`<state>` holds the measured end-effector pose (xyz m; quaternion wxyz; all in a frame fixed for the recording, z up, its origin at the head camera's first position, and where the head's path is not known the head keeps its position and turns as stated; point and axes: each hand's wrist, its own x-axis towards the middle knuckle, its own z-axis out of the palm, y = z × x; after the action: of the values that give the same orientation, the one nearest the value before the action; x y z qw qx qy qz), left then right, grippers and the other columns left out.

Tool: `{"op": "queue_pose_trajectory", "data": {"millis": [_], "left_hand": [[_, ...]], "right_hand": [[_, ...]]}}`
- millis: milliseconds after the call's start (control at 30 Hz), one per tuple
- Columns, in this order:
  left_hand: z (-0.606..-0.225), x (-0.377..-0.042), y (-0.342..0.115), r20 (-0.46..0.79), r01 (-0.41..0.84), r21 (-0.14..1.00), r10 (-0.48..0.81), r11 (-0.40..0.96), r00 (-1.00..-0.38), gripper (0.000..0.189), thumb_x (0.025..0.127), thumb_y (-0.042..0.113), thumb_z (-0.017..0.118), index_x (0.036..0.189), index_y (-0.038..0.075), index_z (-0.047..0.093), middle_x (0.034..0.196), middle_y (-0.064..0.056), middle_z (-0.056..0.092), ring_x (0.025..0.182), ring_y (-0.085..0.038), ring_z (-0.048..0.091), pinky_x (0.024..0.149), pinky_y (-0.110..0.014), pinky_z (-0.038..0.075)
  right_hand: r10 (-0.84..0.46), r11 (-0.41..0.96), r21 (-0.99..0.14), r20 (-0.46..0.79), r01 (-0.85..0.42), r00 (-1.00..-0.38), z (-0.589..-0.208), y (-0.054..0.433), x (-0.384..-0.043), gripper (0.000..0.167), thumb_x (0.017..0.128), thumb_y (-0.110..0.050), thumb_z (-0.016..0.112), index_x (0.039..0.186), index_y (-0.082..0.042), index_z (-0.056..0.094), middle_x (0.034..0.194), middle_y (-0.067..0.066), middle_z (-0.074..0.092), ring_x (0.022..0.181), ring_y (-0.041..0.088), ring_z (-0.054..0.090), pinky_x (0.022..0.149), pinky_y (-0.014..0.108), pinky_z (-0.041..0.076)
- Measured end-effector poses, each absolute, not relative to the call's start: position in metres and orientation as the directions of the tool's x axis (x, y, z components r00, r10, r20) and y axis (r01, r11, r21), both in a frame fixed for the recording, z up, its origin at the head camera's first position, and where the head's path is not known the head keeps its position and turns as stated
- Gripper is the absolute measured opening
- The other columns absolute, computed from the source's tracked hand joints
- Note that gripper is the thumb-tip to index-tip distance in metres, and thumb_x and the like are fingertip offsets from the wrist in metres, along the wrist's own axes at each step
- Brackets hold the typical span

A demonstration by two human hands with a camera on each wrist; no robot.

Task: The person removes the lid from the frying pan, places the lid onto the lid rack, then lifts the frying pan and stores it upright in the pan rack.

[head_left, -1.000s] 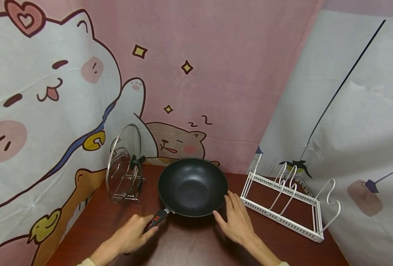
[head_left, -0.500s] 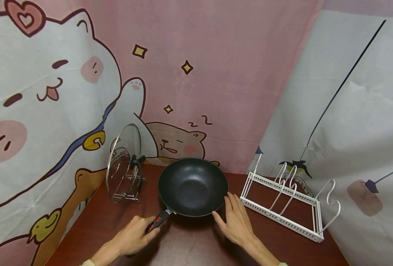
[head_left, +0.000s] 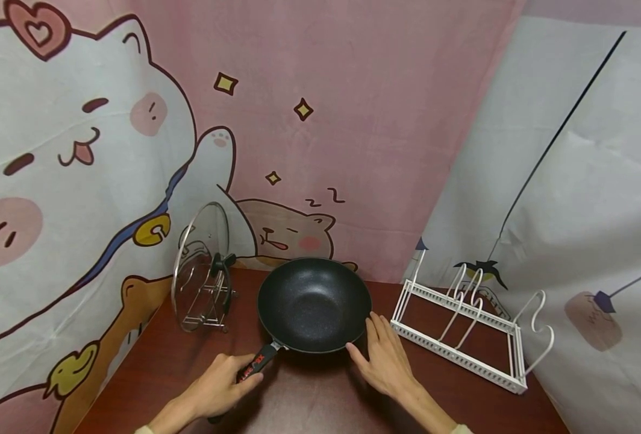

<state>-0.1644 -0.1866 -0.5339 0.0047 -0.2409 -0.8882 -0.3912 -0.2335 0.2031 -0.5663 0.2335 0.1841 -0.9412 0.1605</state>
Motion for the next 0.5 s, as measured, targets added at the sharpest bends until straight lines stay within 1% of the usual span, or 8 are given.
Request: {"op": "queue_pose_trajectory", "data": {"millis": [67,167,233,300,400,500], "left_hand": [[-0.5339,-0.1644,-0.1864,0.176,0.412,0.722,0.429,0.556,-0.886,0.019,0.11,0.031,0.076,0.093,0.026,0.069,0.06,0.019,0.055,0.045,0.013,0.048,0.044,-0.015,0.039],[-0.5341,-0.164,-0.1854,0.158,0.393,0.748,0.432,0.534,-0.888,0.017,0.11,0.03,0.075,0.095,0.025,0.071,0.057,0.011,0.063,0.041,0.011,0.053,0.042,-0.015,0.04],[-0.5341,-0.1633,-0.1844,0.157,0.389,0.757,0.431,0.526,-0.889,0.015,0.11,0.028,0.076,0.096,0.025,0.071,0.056,0.006,0.066,0.04,0.01,0.055,0.041,-0.015,0.041],[-0.5341,-0.1625,-0.1832,0.164,0.393,0.754,0.428,0.526,-0.889,0.015,0.109,0.027,0.076,0.096,0.025,0.071,0.056,0.003,0.068,0.04,0.01,0.055,0.041,-0.015,0.041],[-0.5343,-0.1615,-0.1812,0.178,0.402,0.752,0.427,0.523,-0.887,0.015,0.109,0.026,0.077,0.095,0.026,0.07,0.056,0.003,0.068,0.04,0.01,0.056,0.041,-0.016,0.043],[-0.5345,-0.1609,-0.1794,0.188,0.413,0.751,0.433,0.516,-0.882,0.015,0.109,0.026,0.077,0.095,0.026,0.07,0.056,0.007,0.067,0.04,0.01,0.056,0.042,-0.016,0.044]], "right_hand": [[-0.273,0.881,-0.22,0.486,-0.418,-0.83,-0.5653,0.2038,-0.2343,0.075,0.102,-0.045,0.081,0.148,0.012,0.063,0.157,0.033,0.062,0.148,0.056,0.059,0.122,0.069,0.049],[-0.274,0.883,-0.227,0.462,-0.412,-0.843,-0.564,0.2051,-0.2356,0.076,0.103,-0.046,0.08,0.149,0.012,0.062,0.159,0.033,0.06,0.15,0.056,0.058,0.122,0.069,0.049],[-0.278,0.882,-0.229,0.451,-0.411,-0.848,-0.5637,0.2062,-0.2366,0.077,0.103,-0.046,0.079,0.15,0.012,0.061,0.16,0.032,0.06,0.15,0.056,0.058,0.123,0.07,0.048],[-0.283,0.881,-0.228,0.447,-0.414,-0.849,-0.5635,0.2074,-0.2378,0.077,0.103,-0.046,0.079,0.15,0.012,0.061,0.16,0.032,0.06,0.151,0.056,0.057,0.123,0.069,0.048],[-0.292,0.879,-0.227,0.441,-0.42,-0.849,-0.5628,0.2092,-0.2394,0.078,0.103,-0.046,0.079,0.15,0.012,0.061,0.161,0.032,0.059,0.151,0.056,0.057,0.124,0.068,0.047],[-0.3,0.877,-0.226,0.432,-0.423,-0.851,-0.5619,0.2112,-0.2415,0.079,0.102,-0.047,0.08,0.151,0.012,0.06,0.161,0.033,0.059,0.151,0.056,0.057,0.126,0.067,0.047]]}}
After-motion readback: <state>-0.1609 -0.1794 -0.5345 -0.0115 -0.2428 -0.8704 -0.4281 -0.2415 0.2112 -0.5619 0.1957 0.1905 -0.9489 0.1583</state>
